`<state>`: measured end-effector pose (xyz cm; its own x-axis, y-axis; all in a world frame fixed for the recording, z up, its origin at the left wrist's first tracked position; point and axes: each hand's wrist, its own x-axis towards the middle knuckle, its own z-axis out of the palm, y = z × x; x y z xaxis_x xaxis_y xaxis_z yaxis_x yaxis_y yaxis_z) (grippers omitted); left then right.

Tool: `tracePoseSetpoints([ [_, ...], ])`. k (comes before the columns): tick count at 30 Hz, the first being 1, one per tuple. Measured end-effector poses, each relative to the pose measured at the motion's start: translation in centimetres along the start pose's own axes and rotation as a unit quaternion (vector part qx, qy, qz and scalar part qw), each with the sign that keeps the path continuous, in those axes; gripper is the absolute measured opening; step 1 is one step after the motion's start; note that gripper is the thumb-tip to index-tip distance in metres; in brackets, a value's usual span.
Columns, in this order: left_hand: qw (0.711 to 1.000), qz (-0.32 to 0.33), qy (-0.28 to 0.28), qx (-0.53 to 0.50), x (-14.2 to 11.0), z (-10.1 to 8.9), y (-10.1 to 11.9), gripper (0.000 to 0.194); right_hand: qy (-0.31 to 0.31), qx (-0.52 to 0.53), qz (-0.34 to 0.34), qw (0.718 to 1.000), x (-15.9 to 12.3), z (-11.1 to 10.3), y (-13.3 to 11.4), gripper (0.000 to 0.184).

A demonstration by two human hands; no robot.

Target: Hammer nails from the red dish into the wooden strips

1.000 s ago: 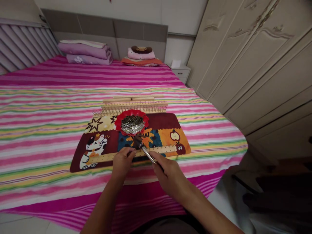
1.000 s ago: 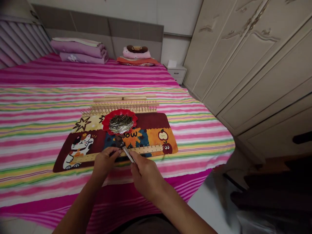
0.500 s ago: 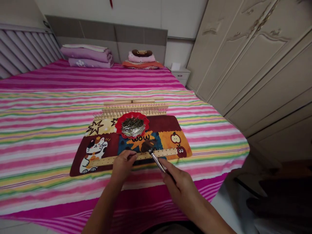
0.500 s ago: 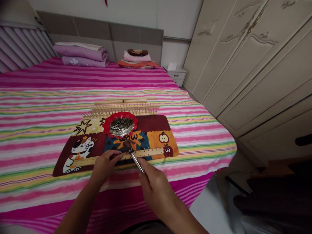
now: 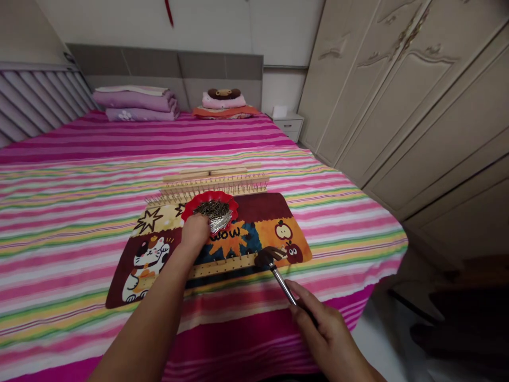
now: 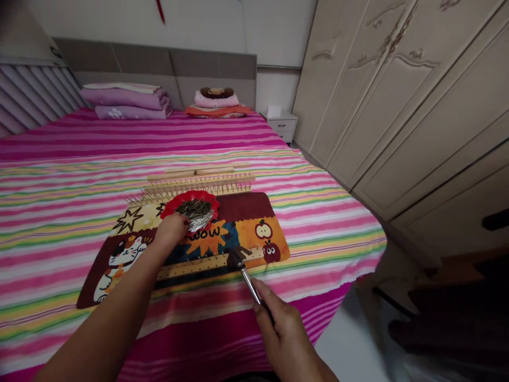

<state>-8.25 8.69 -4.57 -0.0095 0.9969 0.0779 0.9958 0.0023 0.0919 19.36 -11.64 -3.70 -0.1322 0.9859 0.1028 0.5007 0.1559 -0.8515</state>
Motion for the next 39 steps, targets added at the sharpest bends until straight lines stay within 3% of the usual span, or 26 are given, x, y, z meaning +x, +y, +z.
tracePoseSetpoints([
  [5, 1.0, 0.006, -0.013, 0.012, 0.6, 0.5, -0.4, 0.025, 0.007, 0.008, 0.004, 1.0, 0.0, 0.0, 0.3, 0.04],
  [12, 0.999, 0.035, 0.005, 0.01, -0.1, -0.3, -0.7, 0.023, 0.0, 0.012, 0.016, 1.0, 0.0, 0.0, -0.1, 0.04],
  [18, 0.988, -0.033, 0.058, -0.139, -1.0, -1.8, -1.4, 0.021, -0.001, 0.011, 0.02, 1.0, -0.3, 0.6, 0.3, 0.04],
  [22, 0.939, -0.093, 0.087, -0.32, -1.7, -1.8, -2.4, 0.019, -0.006, 0.015, 0.022, 1.0, -0.5, 1.0, 0.3, 0.039],
  [26, 0.845, -0.126, 0.073, -0.514, -2.4, -1.1, -3.1, 0.025, -0.012, 0.015, 0.01, 1.0, -0.4, 1.1, 0.1, 0.04],
  [28, 0.813, -0.138, 0.071, -0.561, -2.7, -0.8, -3.1, 0.027, -0.013, 0.015, 0.008, 1.0, -0.4, 1.1, 0.0, 0.041],
  [34, 0.772, -0.16, 0.086, -0.609, -3.5, -1.4, -2.4, 0.02, -0.031, 0.026, 0.005, 0.999, -0.5, 1.0, -0.2, 0.041],
  [39, 0.776, -0.178, 0.071, -0.601, -5.6, -2.6, -2.4, 0.021, -0.023, 0.018, 0.014, 0.999, -0.6, 0.8, -0.5, 0.04],
])
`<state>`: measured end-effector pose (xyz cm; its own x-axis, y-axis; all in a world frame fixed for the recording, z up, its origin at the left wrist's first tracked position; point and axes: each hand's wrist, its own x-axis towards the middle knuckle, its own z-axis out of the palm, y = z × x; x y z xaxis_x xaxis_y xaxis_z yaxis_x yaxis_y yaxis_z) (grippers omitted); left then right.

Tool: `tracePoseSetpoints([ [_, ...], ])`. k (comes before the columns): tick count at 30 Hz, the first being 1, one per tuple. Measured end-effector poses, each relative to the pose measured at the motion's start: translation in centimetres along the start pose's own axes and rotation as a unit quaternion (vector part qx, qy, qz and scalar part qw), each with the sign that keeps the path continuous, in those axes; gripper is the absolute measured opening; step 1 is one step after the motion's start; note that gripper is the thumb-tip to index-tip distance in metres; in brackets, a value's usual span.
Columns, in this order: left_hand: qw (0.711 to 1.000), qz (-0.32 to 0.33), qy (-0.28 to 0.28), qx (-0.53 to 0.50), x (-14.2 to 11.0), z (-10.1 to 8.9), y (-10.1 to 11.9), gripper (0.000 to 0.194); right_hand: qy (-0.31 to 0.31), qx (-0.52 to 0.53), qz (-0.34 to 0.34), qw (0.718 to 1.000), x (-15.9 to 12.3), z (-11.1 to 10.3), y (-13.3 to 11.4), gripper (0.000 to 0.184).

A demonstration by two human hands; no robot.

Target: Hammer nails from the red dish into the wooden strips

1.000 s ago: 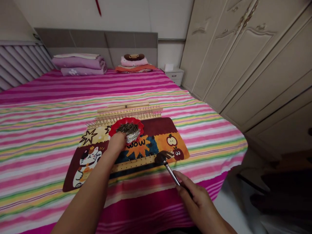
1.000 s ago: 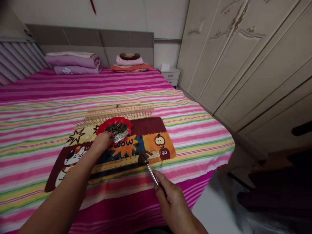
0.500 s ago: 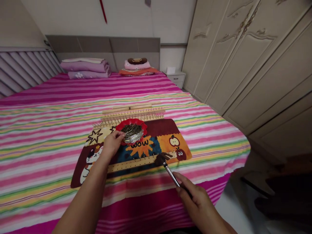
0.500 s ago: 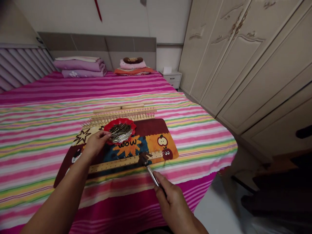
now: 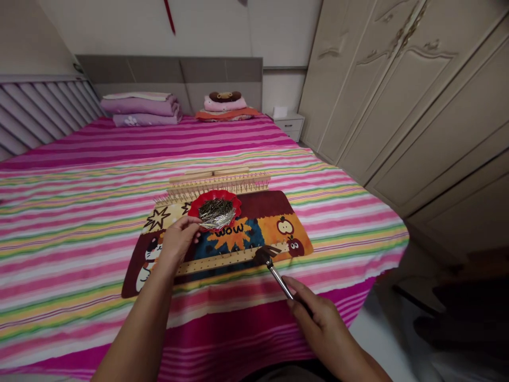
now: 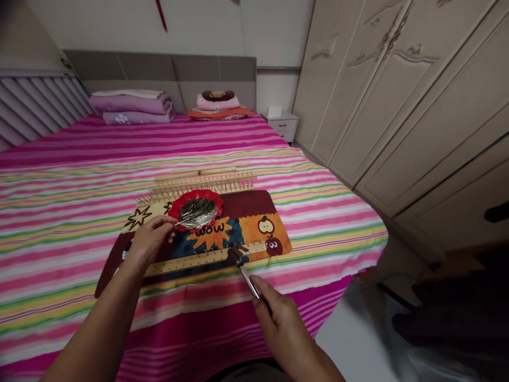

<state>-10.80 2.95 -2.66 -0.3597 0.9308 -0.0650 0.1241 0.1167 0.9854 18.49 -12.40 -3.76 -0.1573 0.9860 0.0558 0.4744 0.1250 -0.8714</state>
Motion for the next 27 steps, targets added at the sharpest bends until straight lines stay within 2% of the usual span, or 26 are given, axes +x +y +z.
tracePoseSetpoints([
  [3, 0.999, -0.042, -0.006, 0.009, -1.9, -1.1, -0.2, 0.022, 0.002, -0.001, 0.004, 1.0, 0.0, 0.0, 0.0, 0.04],
  [8, 0.988, -0.14, -0.036, -0.063, -5.3, -2.4, -1.1, 0.036, -0.005, 0.003, -0.003, 1.0, 0.1, 0.2, 0.0, 0.039],
  [12, 0.981, -0.164, -0.058, -0.08, -7.1, -2.5, -1.7, 0.042, -0.015, 0.01, -0.004, 1.0, 0.1, 0.3, -0.1, 0.037],
  [16, 0.983, -0.167, -0.046, -0.054, -7.6, -2.1, -1.9, 0.03, -0.018, 0.005, -0.004, 1.0, 0.0, 0.5, -0.3, 0.037],
  [20, 0.979, -0.196, -0.046, -0.031, -7.5, -1.2, -2.0, 0.015, -0.021, 0.003, -0.012, 1.0, -0.1, 0.5, -0.4, 0.037],
  [27, 0.977, -0.205, -0.063, -0.001, -6.9, -0.7, -2.0, 0.011, -0.013, 0.003, -0.006, 1.0, 0.1, 0.5, -0.3, 0.038],
])
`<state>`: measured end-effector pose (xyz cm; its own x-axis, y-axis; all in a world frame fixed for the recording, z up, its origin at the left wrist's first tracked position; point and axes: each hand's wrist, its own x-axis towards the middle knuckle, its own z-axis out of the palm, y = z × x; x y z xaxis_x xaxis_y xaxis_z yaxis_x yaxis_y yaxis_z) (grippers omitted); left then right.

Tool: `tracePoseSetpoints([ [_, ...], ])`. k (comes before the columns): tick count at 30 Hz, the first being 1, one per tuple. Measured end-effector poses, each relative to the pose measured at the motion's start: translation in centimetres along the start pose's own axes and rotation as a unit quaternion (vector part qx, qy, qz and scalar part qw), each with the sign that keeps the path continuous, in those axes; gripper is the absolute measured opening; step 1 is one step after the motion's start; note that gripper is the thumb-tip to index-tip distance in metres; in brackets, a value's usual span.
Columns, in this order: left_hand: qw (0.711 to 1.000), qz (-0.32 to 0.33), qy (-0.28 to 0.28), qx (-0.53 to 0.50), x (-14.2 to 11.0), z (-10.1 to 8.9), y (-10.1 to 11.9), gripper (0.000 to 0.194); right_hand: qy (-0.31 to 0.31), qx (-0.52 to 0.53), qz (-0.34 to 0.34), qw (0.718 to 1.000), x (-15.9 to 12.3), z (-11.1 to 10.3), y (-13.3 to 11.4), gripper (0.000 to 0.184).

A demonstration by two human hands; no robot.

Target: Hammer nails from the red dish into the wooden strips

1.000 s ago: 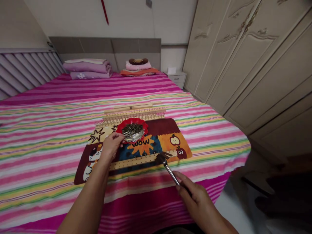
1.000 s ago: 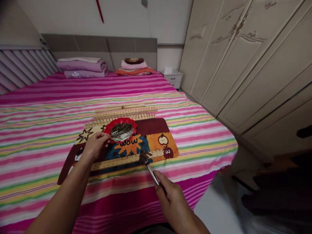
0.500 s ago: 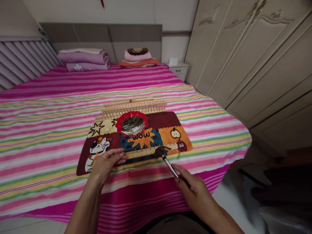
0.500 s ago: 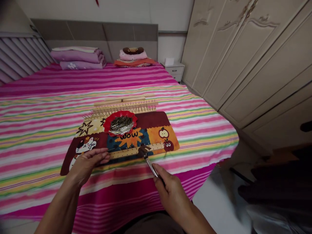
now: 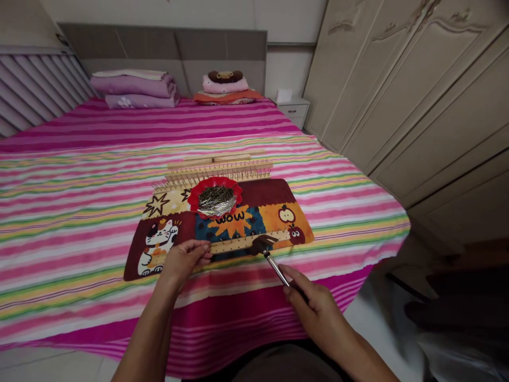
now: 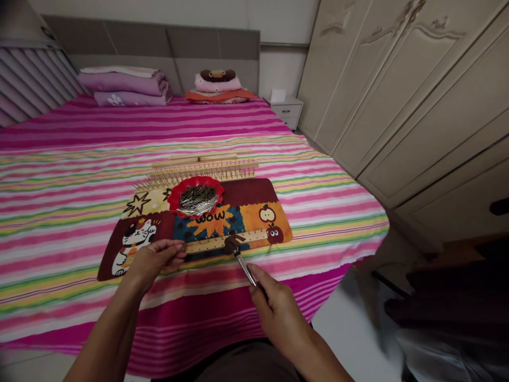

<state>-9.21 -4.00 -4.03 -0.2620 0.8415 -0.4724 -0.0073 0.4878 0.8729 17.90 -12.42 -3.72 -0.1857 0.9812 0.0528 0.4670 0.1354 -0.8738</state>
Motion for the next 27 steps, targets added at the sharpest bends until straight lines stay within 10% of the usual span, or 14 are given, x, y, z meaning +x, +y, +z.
tracePoseSetpoints([
  [15, 0.996, 0.068, -0.05, -0.015, 1.5, 0.6, -0.7, 0.041, -0.023, -0.006, 0.006, 1.0, -0.1, 0.2, 0.1, 0.038],
  [27, 0.979, 0.152, 0.037, 0.128, 1.3, 1.7, -1.3, 0.02, -0.041, 0.015, -0.048, 0.998, 2.2, 1.2, -2.2, 0.036],
])
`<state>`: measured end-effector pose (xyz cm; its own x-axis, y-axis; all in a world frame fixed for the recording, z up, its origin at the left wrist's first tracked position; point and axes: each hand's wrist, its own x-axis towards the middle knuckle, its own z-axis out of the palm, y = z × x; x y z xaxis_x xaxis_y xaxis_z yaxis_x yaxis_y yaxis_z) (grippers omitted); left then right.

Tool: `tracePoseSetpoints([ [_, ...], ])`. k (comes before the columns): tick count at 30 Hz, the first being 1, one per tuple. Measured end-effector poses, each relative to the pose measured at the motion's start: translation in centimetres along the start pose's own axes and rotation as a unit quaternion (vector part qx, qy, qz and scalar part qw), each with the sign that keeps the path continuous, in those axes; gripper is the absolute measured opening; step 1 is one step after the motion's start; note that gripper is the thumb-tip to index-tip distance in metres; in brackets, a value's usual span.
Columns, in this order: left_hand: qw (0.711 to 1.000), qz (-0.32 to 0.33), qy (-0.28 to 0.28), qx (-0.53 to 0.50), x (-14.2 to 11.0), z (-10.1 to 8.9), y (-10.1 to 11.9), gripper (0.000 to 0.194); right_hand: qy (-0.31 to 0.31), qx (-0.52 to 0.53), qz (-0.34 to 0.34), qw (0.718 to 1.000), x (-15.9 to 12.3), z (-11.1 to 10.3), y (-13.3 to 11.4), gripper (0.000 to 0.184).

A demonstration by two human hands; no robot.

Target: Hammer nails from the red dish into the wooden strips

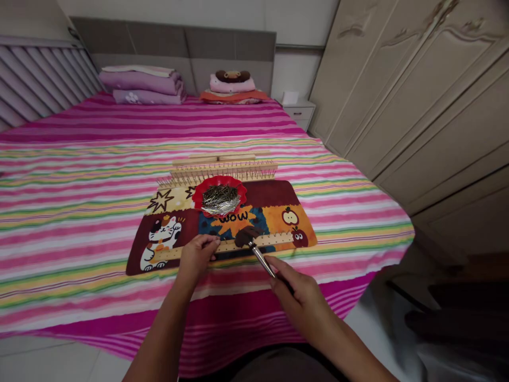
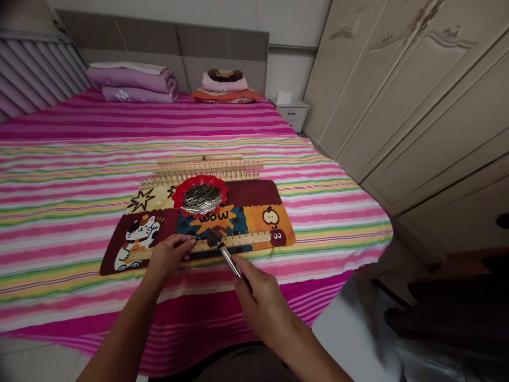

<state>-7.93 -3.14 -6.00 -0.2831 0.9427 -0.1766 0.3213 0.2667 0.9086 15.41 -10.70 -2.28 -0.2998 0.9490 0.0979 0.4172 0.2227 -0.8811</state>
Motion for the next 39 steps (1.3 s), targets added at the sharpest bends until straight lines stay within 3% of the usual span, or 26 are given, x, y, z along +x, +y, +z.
tracePoseSetpoints([
  [8, 0.999, 0.02, 0.017, 0.026, -0.3, 0.4, -0.2, 0.016, -0.025, -0.015, -0.064, 0.998, 3.9, 1.8, -1.8, 0.041],
  [15, 0.998, 0.042, 0.022, 0.034, -0.3, 0.4, -0.5, 0.016, -0.054, -0.026, -0.073, 0.996, 5.4, 2.8, -2.2, 0.045],
  [20, 0.999, 0.029, 0.018, 0.019, -0.2, 0.5, -0.8, 0.017, -0.03, -0.016, -0.056, 0.998, 4.6, 1.9, -2.1, 0.044],
  [25, 1.0, -0.011, -0.028, 0.004, 0.4, -0.5, -0.8, 0.022, 0.031, -0.011, -0.021, 0.999, 2.2, -0.2, -1.0, 0.04],
  [28, 0.999, 0.009, 0.006, 0.046, 1.8, -1.4, 0.3, 0.023, 0.07, -0.024, 0.007, 0.997, 0.5, -1.3, 0.4, 0.04],
  [32, 0.958, 0.164, 0.097, 0.215, 4.9, -1.3, 2.6, 0.021, 0.103, -0.035, 0.044, 0.993, -1.1, -2.1, 1.9, 0.04],
  [35, 0.915, 0.232, 0.069, 0.323, 7.5, -0.2, 3.8, 0.024, 0.104, -0.034, 0.062, 0.992, -1.7, -2.3, 2.8, 0.041],
  [39, 0.877, 0.224, 0.0, 0.425, 10.0, 1.2, 4.2, 0.021, 0.093, -0.019, 0.086, 0.992, -2.2, -2.4, 3.7, 0.042],
])
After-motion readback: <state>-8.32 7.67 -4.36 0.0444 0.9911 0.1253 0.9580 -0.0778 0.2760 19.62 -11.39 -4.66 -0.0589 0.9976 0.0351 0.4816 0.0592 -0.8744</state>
